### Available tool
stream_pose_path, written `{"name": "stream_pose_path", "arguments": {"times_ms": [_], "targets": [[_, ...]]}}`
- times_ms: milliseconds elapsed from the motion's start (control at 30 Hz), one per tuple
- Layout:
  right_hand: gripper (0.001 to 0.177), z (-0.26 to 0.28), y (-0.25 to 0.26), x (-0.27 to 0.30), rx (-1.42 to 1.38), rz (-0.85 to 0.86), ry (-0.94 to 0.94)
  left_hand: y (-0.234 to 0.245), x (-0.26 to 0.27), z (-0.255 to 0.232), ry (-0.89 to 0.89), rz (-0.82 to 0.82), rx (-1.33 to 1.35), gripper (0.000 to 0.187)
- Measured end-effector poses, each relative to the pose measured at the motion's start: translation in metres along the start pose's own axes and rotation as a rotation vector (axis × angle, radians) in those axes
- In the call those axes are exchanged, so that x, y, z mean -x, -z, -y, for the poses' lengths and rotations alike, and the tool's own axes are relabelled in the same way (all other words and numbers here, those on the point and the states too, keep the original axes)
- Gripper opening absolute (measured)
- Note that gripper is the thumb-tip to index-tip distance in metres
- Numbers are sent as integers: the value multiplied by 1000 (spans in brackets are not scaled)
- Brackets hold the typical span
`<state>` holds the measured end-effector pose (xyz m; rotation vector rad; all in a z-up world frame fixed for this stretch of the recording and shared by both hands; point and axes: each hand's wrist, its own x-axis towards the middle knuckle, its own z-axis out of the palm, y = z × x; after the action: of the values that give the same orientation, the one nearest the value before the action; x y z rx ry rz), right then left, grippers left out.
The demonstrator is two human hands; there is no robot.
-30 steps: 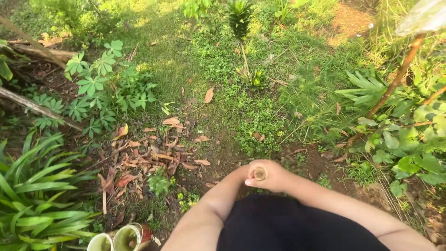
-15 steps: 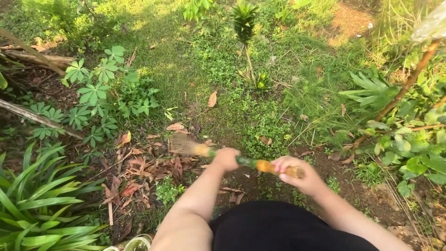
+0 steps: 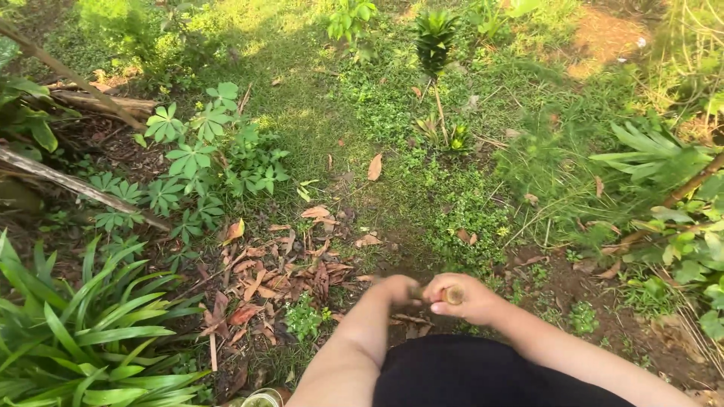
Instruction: Sweeping leaves and debris in a garden using a hand broom
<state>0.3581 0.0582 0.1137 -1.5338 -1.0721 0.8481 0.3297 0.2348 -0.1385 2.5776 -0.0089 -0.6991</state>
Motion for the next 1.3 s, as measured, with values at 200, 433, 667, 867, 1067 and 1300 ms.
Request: {"name": "stream_pose_path", "arguments": {"times_ms": [200,433,667,867,1067,1300], "targets": [[5,-10,-5,-17,-40,-11,34,57,67,53,232,-106,193,25],[6,60,13,-3,-25,-176,273,110,68,-32,-6,-312,87,24],[17,40,-26,-16,356,50,14,54,55,-67,-190,-243,221,34],[14,17,-43,-45,54,66,-11,99,138,-22,70,-19,115,32],[15,-27,-35,-40,-173,0,146,49,108,87,340,-170,73,23],[19,73,-5,-15,74,-28,299,97,81,-10,3,-553,160,22]]}}
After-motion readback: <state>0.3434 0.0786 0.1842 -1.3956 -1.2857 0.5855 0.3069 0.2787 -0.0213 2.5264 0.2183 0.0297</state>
